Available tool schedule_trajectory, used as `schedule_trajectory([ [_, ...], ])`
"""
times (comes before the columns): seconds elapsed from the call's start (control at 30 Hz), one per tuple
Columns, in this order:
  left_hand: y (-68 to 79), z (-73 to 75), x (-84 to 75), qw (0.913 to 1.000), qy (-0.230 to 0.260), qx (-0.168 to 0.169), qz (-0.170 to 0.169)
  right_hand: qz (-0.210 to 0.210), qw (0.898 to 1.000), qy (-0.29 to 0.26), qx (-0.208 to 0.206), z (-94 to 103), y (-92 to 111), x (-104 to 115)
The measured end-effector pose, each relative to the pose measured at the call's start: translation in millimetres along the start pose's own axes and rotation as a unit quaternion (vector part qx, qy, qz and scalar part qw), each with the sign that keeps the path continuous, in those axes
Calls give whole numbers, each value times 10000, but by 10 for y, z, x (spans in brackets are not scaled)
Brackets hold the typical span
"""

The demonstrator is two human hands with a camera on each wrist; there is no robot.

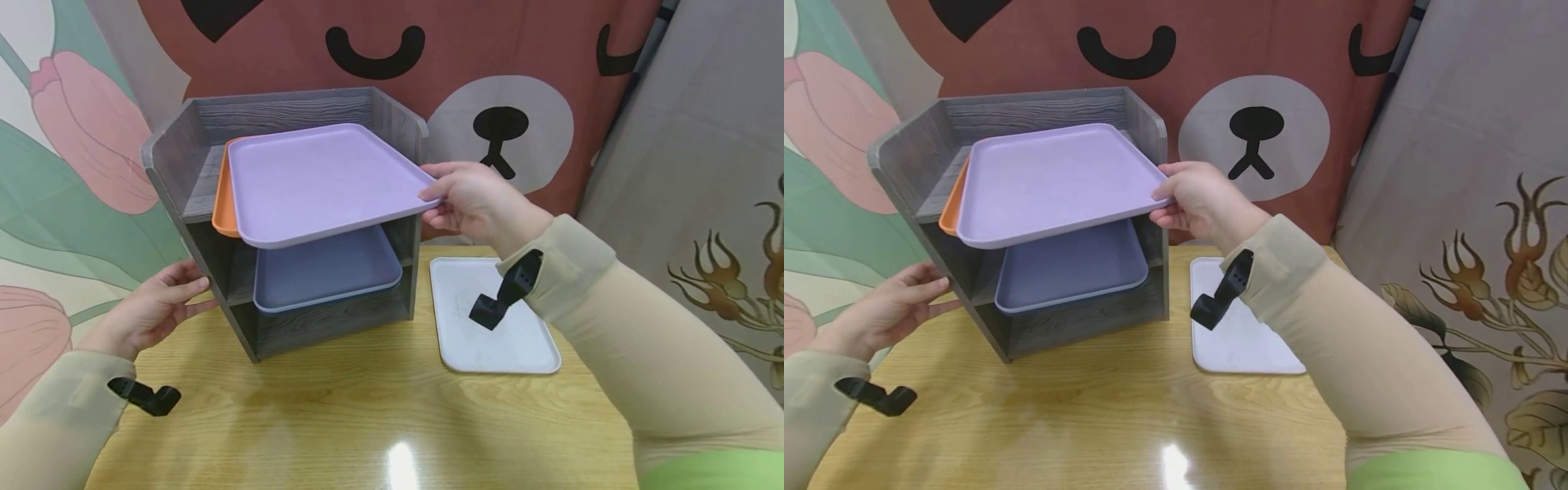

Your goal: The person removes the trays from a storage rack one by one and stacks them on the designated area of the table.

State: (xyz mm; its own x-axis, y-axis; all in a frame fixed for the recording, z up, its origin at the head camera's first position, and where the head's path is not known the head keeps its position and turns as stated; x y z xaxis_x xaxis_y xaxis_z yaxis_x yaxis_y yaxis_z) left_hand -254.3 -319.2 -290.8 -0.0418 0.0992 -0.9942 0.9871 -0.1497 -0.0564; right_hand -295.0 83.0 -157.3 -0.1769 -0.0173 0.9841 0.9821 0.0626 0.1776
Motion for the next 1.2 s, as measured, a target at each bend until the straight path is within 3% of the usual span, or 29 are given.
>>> schedule_trajectory([
  [0.57, -5, 23, 9, 10000, 4, -24, -1, 245, 9990, -302, 238, 63, 105, -51],
  [1.2, 10, 79, 44, 9995, 23, -274, 152, 1069, 9936, -317, 184, 182, 305, -62],
])
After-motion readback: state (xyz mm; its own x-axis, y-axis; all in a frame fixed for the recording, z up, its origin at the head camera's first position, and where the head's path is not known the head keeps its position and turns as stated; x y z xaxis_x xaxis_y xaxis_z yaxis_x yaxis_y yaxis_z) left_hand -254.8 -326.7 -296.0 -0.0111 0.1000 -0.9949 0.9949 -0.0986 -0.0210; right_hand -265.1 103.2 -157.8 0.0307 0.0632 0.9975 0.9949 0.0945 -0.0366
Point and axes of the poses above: each hand's wrist, its own y-axis away from the middle knuckle, its own z-axis out of the back of the hand, x = y × z, the point moved 8 cm from there along -y, towards the middle knuckle, and after that the axes turned 8 degrees about -x, right-handed, at the moved point
